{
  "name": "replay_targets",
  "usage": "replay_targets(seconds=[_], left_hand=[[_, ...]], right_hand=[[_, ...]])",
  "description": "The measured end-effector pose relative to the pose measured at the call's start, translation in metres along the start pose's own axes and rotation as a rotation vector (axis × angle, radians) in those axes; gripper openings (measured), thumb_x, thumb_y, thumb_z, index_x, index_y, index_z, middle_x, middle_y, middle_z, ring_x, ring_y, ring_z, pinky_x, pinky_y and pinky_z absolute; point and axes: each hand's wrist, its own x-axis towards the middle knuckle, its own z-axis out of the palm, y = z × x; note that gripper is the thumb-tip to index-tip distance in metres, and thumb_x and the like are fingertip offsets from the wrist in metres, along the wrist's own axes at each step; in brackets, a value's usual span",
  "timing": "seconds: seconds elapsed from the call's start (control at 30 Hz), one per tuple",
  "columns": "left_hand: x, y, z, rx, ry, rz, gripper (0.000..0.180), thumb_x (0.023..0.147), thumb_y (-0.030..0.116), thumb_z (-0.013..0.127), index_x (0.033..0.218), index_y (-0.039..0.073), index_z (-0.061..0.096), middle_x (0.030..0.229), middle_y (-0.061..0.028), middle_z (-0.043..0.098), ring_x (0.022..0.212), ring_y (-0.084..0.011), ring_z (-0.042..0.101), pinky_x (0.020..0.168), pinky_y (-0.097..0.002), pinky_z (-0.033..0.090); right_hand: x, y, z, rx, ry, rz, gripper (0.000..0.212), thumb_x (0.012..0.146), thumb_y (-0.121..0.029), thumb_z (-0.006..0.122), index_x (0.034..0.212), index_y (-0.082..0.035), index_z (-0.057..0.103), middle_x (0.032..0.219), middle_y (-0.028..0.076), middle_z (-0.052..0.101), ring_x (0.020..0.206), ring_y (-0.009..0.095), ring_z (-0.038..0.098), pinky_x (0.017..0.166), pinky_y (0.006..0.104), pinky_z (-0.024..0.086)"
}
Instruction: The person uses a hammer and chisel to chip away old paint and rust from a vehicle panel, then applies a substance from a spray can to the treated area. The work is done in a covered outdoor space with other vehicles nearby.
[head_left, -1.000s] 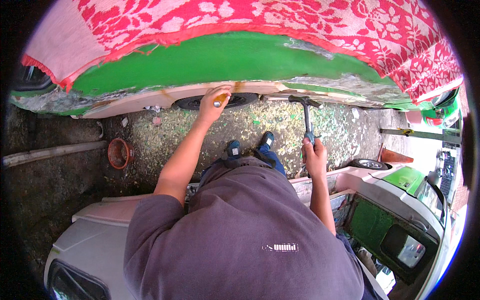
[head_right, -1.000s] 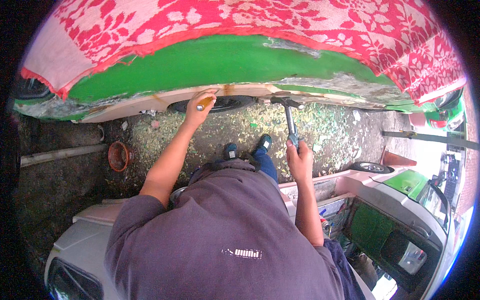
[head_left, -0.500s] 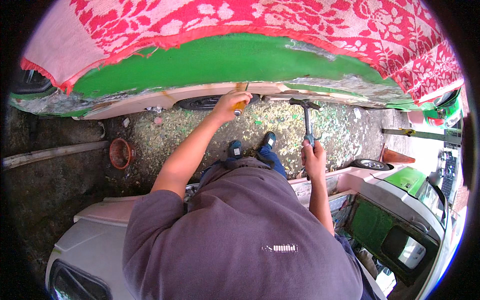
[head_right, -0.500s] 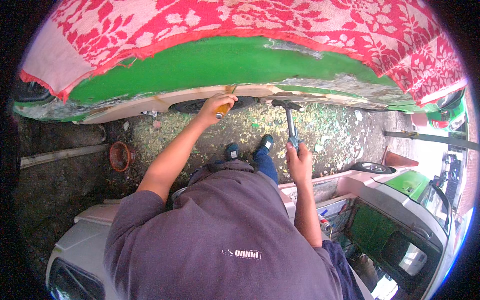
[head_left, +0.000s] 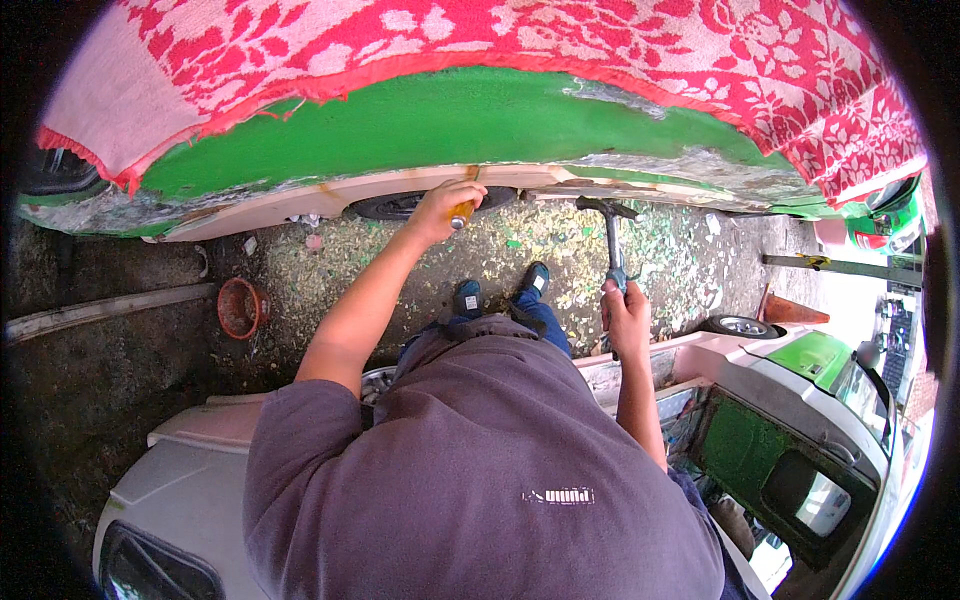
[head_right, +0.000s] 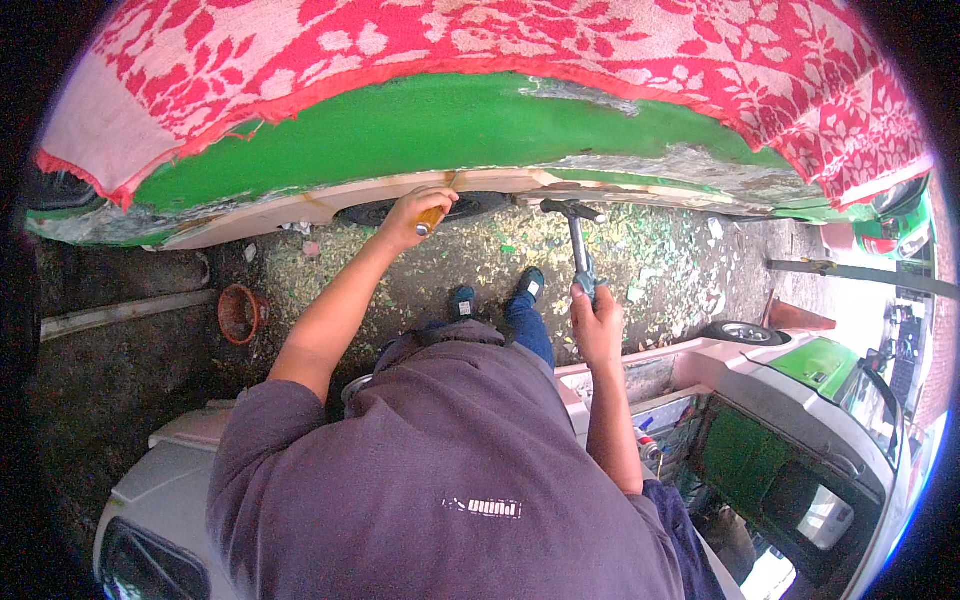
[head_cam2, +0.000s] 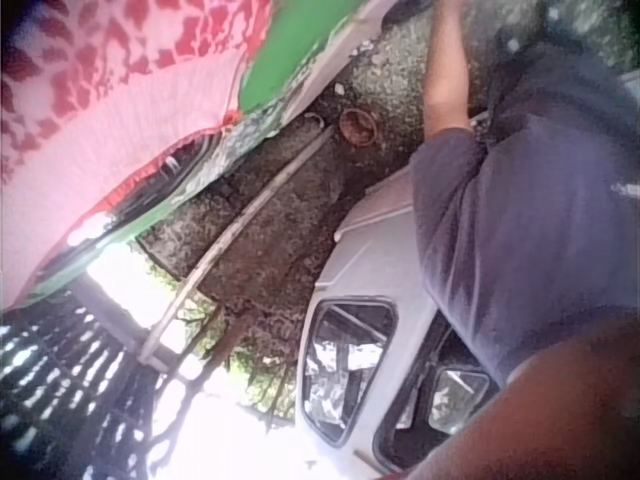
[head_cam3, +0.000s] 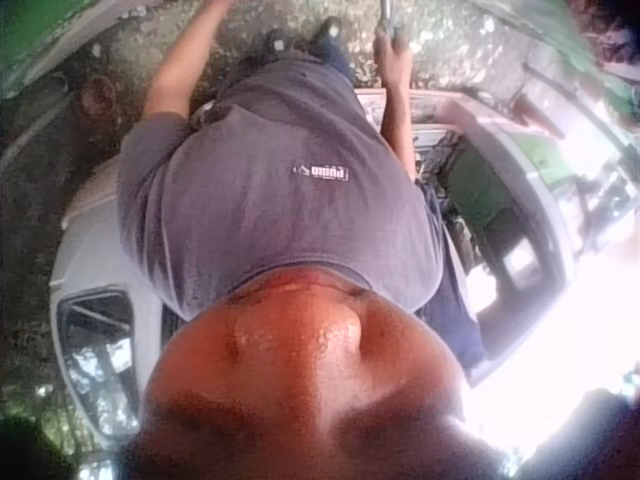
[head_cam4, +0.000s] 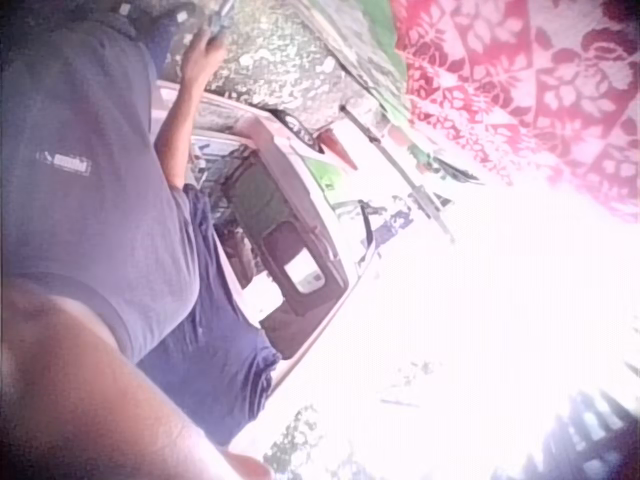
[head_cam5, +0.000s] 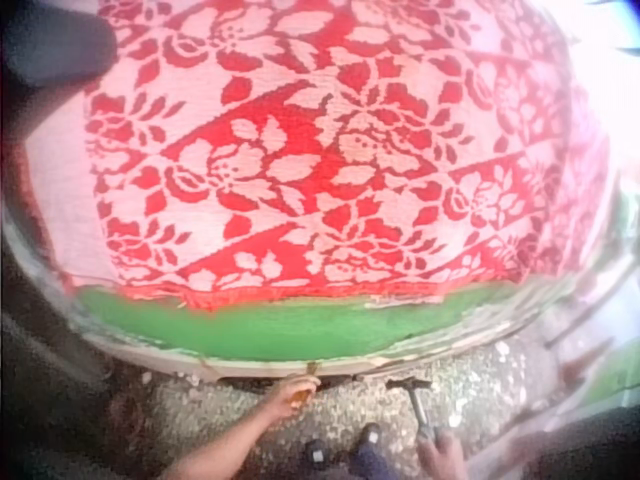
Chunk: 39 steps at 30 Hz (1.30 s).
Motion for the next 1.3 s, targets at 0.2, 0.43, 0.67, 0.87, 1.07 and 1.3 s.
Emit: replay_targets(seconds=[0.2,0.43,0.67,0.87,1.07,1.3], left_hand=[[-0.017,0.007,-0.005,0.054,0.096,-0.022,0.036,0.066,-0.011,0.065,0.097,0.006,0.057,0.118,-0.0063,0.064,0.109,-0.0316,0.060,0.089,-0.0388,0.049],[0.001,0.017,0.005,0.072,0.044,0.001,0.026,0.073,-0.008,0.063,0.095,0.005,0.057,0.116,-0.0085,0.066,0.108,-0.0303,0.062,0.089,-0.0390,0.049],[-0.004,0.013,-0.002,0.117,0.059,-0.076,0.031,0.069,-0.008,0.065,0.095,0.005,0.057,0.118,-0.0086,0.065,0.108,-0.0303,0.062,0.090,-0.0387,0.049],[-0.001,0.016,0.002,0.097,0.054,-0.005,0.029,0.070,-0.006,0.066,0.095,0.004,0.056,0.114,-0.0085,0.065,0.105,-0.0306,0.062,0.089,-0.0387,0.049],[0.007,0.017,0.001,0.000,0.049,-0.010,0.028,0.071,-0.008,0.066,0.093,0.004,0.055,0.115,-0.0088,0.065,0.107,-0.0304,0.062,0.089,-0.0375,0.049],[0.001,0.025,-0.002,0.179,0.012,-0.141,0.027,0.071,-0.006,0.068,0.094,0.007,0.057,0.117,-0.0081,0.064,0.110,-0.0306,0.061,0.089,-0.0390,0.049]], right_hand=[[0.001,0.002,0.002,-0.019,0.009,-0.022,0.038,0.094,-0.030,0.061,0.068,-0.004,0.050,0.053,0.002,0.050,0.048,0.011,0.046,0.045,0.0311,0.036],[-0.002,-0.005,0.002,-0.048,-0.016,0.009,0.037,0.094,-0.031,0.061,0.071,-0.003,0.052,0.055,0.001,0.051,0.049,0.010,0.047,0.046,0.0305,0.037],[-0.004,-0.005,-0.001,-0.027,0.011,0.027,0.039,0.094,-0.032,0.061,0.070,-0.003,0.052,0.054,0.002,0.052,0.048,0.011,0.048,0.045,0.0308,0.036],[-0.002,-0.004,-0.001,-0.051,0.008,-0.005,0.040,0.094,-0.033,0.061,0.068,-0.003,0.052,0.052,0.003,0.052,0.048,0.012,0.049,0.046,0.0316,0.037],[0.002,-0.002,0.004,-0.095,0.005,-0.002,0.041,0.094,-0.032,0.061,0.068,-0.003,0.052,0.053,0.003,0.053,0.048,0.012,0.049,0.046,0.0318,0.038],[0.000,-0.014,0.002,-0.037,-0.032,-0.004,0.041,0.093,-0.033,0.062,0.068,-0.002,0.052,0.054,0.003,0.054,0.048,0.012,0.049,0.045,0.0312,0.038]])
